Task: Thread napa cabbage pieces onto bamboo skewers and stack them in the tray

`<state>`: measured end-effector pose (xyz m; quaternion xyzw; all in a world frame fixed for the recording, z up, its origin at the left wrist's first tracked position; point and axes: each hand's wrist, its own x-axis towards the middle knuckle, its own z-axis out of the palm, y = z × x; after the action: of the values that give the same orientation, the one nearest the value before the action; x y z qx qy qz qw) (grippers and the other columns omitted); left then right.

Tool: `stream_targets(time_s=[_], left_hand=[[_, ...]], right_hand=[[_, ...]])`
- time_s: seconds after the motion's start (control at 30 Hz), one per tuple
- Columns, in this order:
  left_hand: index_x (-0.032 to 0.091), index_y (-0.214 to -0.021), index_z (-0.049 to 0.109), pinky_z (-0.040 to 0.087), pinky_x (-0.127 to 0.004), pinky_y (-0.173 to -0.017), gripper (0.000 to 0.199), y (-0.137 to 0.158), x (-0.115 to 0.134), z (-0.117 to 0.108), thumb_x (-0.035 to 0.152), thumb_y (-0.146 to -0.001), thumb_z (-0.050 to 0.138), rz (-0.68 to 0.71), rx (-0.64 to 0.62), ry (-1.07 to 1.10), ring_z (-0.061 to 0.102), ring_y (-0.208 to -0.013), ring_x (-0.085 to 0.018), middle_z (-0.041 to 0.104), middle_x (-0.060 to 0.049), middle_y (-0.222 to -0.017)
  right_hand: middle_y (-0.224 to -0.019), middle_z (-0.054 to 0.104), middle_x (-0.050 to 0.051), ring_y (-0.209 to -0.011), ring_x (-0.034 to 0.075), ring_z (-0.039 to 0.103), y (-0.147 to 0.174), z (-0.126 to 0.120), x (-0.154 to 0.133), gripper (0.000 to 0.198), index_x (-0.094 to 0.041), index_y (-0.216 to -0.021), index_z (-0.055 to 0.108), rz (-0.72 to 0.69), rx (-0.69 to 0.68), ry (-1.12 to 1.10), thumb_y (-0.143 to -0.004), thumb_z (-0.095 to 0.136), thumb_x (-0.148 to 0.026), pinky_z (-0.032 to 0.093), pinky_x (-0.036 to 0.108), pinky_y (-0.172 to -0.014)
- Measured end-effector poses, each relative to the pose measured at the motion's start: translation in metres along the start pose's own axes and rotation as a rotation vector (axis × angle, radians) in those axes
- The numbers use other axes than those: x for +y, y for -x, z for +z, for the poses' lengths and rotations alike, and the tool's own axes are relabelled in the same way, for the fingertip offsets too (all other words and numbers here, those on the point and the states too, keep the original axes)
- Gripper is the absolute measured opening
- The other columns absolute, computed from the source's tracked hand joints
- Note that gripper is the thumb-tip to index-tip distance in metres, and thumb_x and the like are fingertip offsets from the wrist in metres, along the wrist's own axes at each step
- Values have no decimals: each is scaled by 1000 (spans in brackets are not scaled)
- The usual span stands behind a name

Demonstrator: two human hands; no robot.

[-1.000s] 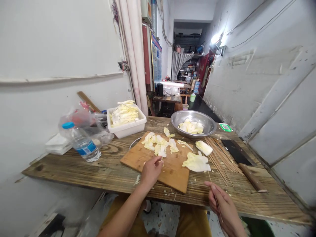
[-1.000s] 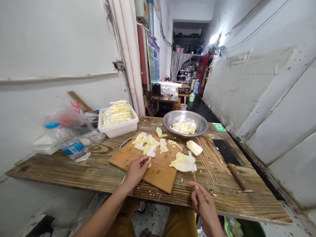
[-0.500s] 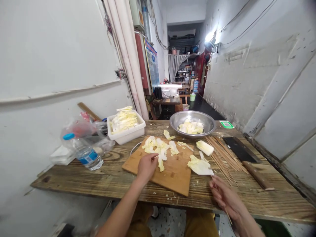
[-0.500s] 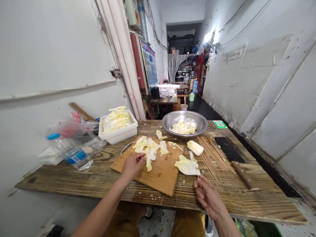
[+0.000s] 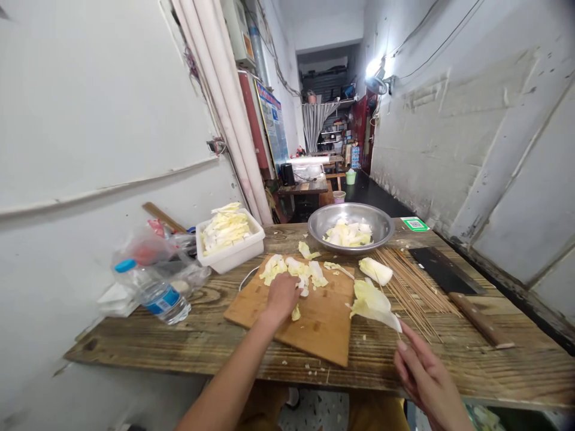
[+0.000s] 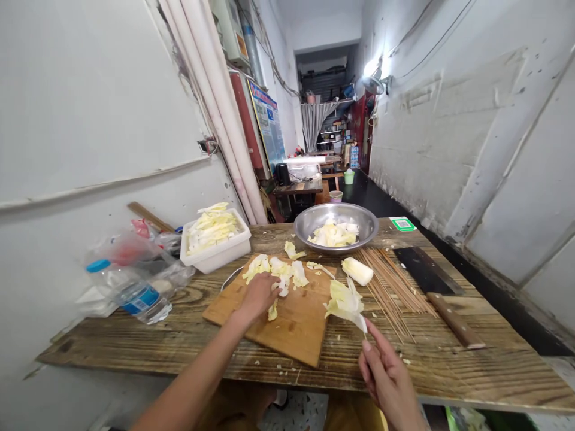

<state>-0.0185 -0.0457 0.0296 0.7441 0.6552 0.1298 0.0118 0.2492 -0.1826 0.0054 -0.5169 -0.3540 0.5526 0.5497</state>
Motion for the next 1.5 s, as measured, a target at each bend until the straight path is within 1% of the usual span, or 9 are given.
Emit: stream_targets(time_s=[0.2, 0.3, 0.4, 0.53, 0.67, 0.77, 0.93, 1.1, 1.5], left_hand=[[23, -87, 67, 35, -31, -84, 22, -4, 1, -4, 11, -81, 49, 390, -149, 14, 50, -99, -21, 64, -8, -99], [19, -77, 66, 36, -34, -81, 18, -15, 2, 0, 12, -81, 50, 493, -176, 24, 52, -90, -23, 64, -9, -82], [16, -66, 63, 35, -39, -83, 19, -24, 5, 0, 14, -81, 52, 577, -146, 72, 53, -87, -24, 63, -9, -72], [18, -73, 64, 38, -38, -88, 16, -25, 15, -8, 22, -83, 52, 638, -14, 239, 56, -95, -21, 67, -8, -91], [18, -79, 62, 42, -35, -91, 21, -9, 30, -21, 28, -87, 45, 521, 222, 443, 56, -105, -20, 62, -12, -112], [18, -78, 58, 48, -33, -80, 20, 4, 41, -30, 33, -86, 47, 268, 326, 909, 63, -92, -20, 63, -10, -108], [17, -75, 49, 41, -21, -50, 29, 16, 45, -32, 46, -81, 53, -107, 53, 1629, 52, -48, -7, 61, 0, -75], [16, -70, 51, 37, -16, -56, 26, 36, 34, -22, 30, -66, 72, -123, 44, 1605, 47, -56, -5, 53, 5, -66], [16, -82, 65, 43, -23, -64, 22, 75, 27, -20, 30, -66, 72, -187, -19, 1429, 57, -68, -12, 65, -2, -75]], right_hand=[[-49, 41, -7, -38, 4, 27, 18, 8, -8, 65, -22, -130, 45, -58, 0, 64, -77, 59, -54, 17, 15, -36], [-50, 40, -8, -38, 4, 25, 23, 13, -10, 69, -19, -131, 42, -7, -15, 42, -76, 60, -56, 14, 15, -35], [-50, 39, -9, -38, 3, 23, 24, 13, -8, 71, -17, -134, 37, 27, -84, 41, -78, 58, -56, 16, 14, -35], [-49, 40, -9, -37, 3, 22, 24, 10, -2, 73, -15, -135, 35, 36, -161, 54, -79, 56, -57, 16, 14, -34], [-49, 39, -9, -37, 3, 21, 29, 12, -1, 71, -14, -135, 36, 35, -142, 61, -80, 56, -55, 13, 14, -35], [-48, 39, -9, -38, 3, 20, 31, 18, -1, 71, -14, -135, 38, 35, -167, 95, -79, 55, -56, 11, 15, -36], [-48, 37, -8, -39, 5, 23, 33, 27, 4, 70, -12, -131, 46, -24, -229, 216, -81, 49, -60, 15, 17, -36], [-49, 36, -7, -43, 8, 28, 33, 28, 6, 66, -11, -131, 46, -62, -309, 346, -86, 41, -58, 24, 19, -40], [-54, 43, -3, -49, 11, 41, 29, 22, -4, 53, -14, -129, 51, -243, -415, 626, -92, 35, -47, 36, 22, -49]])
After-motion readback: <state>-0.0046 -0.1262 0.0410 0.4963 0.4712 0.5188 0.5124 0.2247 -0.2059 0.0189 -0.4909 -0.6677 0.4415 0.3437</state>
